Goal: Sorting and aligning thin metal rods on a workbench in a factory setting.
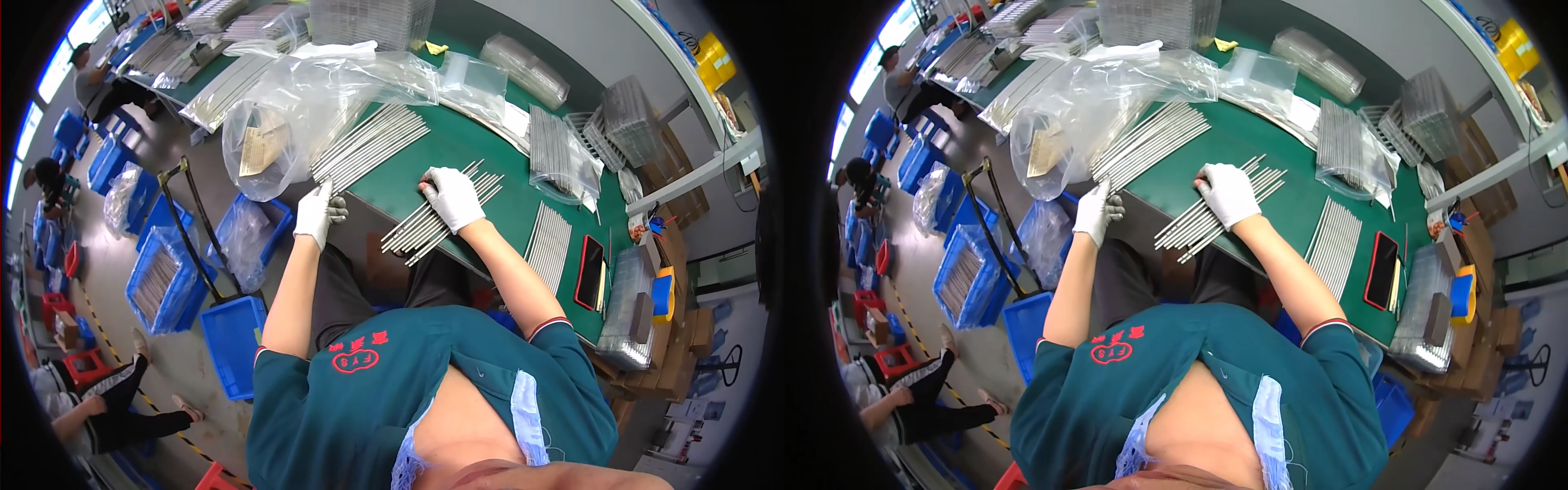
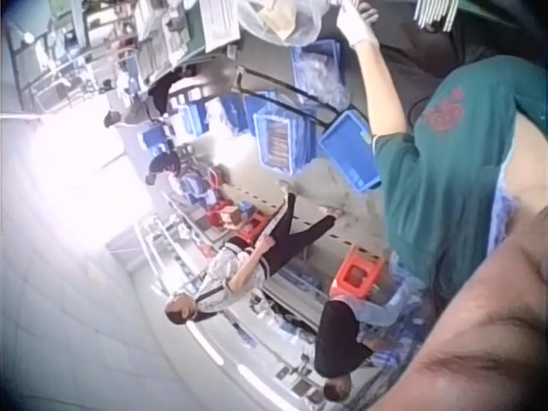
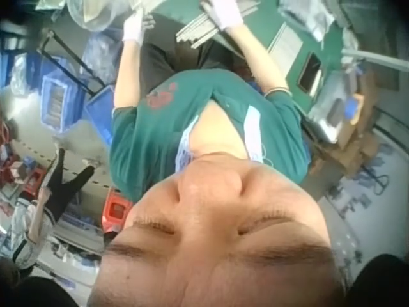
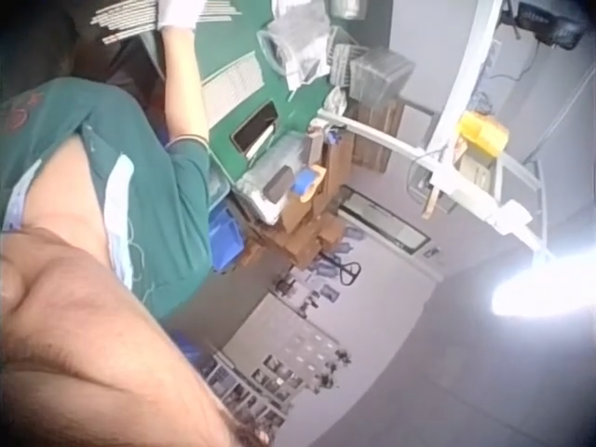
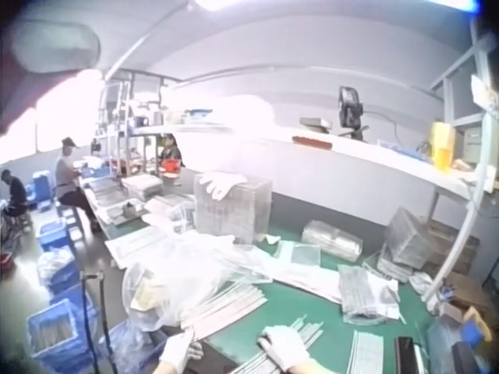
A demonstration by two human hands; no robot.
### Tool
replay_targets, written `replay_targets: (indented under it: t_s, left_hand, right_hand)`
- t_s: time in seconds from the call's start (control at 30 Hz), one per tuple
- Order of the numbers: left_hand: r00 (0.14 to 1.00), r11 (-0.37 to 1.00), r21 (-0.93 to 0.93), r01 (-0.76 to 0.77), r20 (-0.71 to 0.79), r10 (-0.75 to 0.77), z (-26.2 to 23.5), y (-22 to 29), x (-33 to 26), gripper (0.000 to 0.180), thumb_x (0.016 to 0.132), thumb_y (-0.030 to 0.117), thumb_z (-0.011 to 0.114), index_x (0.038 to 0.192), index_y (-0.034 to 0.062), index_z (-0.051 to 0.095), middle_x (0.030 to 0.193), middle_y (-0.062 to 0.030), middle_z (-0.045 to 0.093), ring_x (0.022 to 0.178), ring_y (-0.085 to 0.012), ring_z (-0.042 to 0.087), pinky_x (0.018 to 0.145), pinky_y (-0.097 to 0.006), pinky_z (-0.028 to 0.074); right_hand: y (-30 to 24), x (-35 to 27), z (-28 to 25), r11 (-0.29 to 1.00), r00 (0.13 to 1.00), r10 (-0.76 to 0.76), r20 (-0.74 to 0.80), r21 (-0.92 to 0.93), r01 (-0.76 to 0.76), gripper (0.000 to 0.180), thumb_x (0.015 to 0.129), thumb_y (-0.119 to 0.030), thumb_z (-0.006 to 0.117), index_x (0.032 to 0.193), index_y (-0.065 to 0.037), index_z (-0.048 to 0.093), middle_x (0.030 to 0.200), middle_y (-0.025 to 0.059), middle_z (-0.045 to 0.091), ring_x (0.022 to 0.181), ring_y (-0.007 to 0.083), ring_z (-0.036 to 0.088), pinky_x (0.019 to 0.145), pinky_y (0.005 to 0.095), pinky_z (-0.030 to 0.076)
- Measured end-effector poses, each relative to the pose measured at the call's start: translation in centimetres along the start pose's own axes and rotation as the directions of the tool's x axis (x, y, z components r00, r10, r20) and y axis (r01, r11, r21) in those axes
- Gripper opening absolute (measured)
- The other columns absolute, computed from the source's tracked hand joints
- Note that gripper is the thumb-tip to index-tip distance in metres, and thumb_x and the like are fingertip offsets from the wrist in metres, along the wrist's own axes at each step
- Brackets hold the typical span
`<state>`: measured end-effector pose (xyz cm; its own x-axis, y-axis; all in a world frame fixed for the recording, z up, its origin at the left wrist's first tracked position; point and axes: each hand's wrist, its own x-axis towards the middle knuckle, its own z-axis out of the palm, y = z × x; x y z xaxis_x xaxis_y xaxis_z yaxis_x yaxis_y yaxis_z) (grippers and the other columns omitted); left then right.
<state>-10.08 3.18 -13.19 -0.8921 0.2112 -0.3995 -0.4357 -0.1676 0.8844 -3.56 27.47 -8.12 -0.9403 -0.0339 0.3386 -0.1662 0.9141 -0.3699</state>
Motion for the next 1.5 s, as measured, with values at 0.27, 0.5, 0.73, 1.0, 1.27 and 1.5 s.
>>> replay_targets:
  t_s: [0.27, 0.5, 0.73, 1.0, 1.27, 1.5]
  left_hand:
    - [0.999, 0.996, -0.092, 0.007, 0.033, -0.004, 0.7, -0.9, -2.8, 0.030, 0.087, 0.033, 0.055, 0.086, 0.0030, 0.054, 0.062, -0.0032, 0.051, 0.050, -0.0137, 0.051, 0.046, -0.024, 0.041]
    - [0.967, 0.980, -0.047, 0.195, 0.173, -0.184, -0.8, 0.3, -1.9, 0.041, 0.087, 0.042, 0.053, 0.095, 0.0021, 0.057, 0.079, -0.0108, 0.061, 0.057, -0.0163, 0.059, 0.050, -0.025, 0.047]
    - [0.994, 0.948, 0.297, -0.113, 0.039, 0.106, -0.9, -0.4, -0.2, 0.035, 0.086, 0.036, 0.056, 0.093, 0.0027, 0.062, 0.075, -0.0045, 0.061, 0.062, -0.0106, 0.055, 0.053, -0.024, 0.046]
    - [0.991, 0.883, 0.467, -0.059, 0.136, -0.005, -1.3, 1.4, -3.1, 0.032, 0.086, 0.031, 0.058, 0.093, -0.0004, 0.060, 0.076, -0.0072, 0.059, 0.062, -0.0117, 0.059, 0.055, -0.025, 0.050]
    - [0.762, 0.878, 0.383, 0.288, 0.464, -0.453, -0.7, 3.8, 0.1, 0.040, 0.085, 0.038, 0.059, 0.100, 0.0009, 0.058, 0.086, -0.0070, 0.062, 0.070, -0.0121, 0.061, 0.060, -0.023, 0.051]
    - [0.596, 0.827, 0.348, 0.442, 0.575, -0.560, 0.4, 3.8, -0.9, 0.046, 0.084, 0.033, 0.060, 0.105, -0.0069, 0.050, 0.085, -0.0101, 0.059, 0.070, -0.0185, 0.057, 0.061, -0.028, 0.051]
  right_hand:
    - [0.2, -0.3, -0.4, 0.996, 0.998, -0.049, 0.042, 0.077, 0.046, 0.014, 0.076, -0.019, 0.061, 0.078, -0.006, 0.061, 0.072, 0.0134, 0.059, 0.074, 0.0301, 0.057, 0.068, 0.0391, 0.044]
    - [0.5, -0.7, -0.6, 0.994, 0.998, -0.055, 0.031, 0.096, 0.051, 0.013, 0.076, -0.019, 0.061, 0.079, -0.006, 0.061, 0.071, 0.0131, 0.057, 0.073, 0.0296, 0.056, 0.068, 0.0388, 0.044]
    - [0.4, -0.8, -0.5, 0.992, 0.999, -0.041, 0.031, 0.119, 0.038, 0.014, 0.076, -0.019, 0.061, 0.078, -0.006, 0.061, 0.071, 0.0132, 0.057, 0.073, 0.0297, 0.056, 0.068, 0.0390, 0.044]
    - [0.7, -0.9, -0.5, 0.992, 0.999, -0.026, 0.044, 0.124, 0.020, 0.011, 0.077, -0.016, 0.060, 0.081, -0.006, 0.060, 0.072, 0.0135, 0.055, 0.073, 0.0306, 0.055, 0.067, 0.0392, 0.043]
    - [0.5, -0.8, -0.4, 0.993, 0.999, -0.028, 0.046, 0.116, 0.023, 0.011, 0.077, -0.017, 0.060, 0.081, -0.006, 0.060, 0.073, 0.0133, 0.056, 0.074, 0.0303, 0.055, 0.068, 0.0388, 0.043]
    - [0.9, -0.9, -0.6, 0.993, 0.999, -0.024, 0.048, 0.113, 0.019, 0.016, 0.077, -0.022, 0.061, 0.080, -0.006, 0.062, 0.074, 0.0142, 0.059, 0.074, 0.0306, 0.057, 0.069, 0.0397, 0.045]
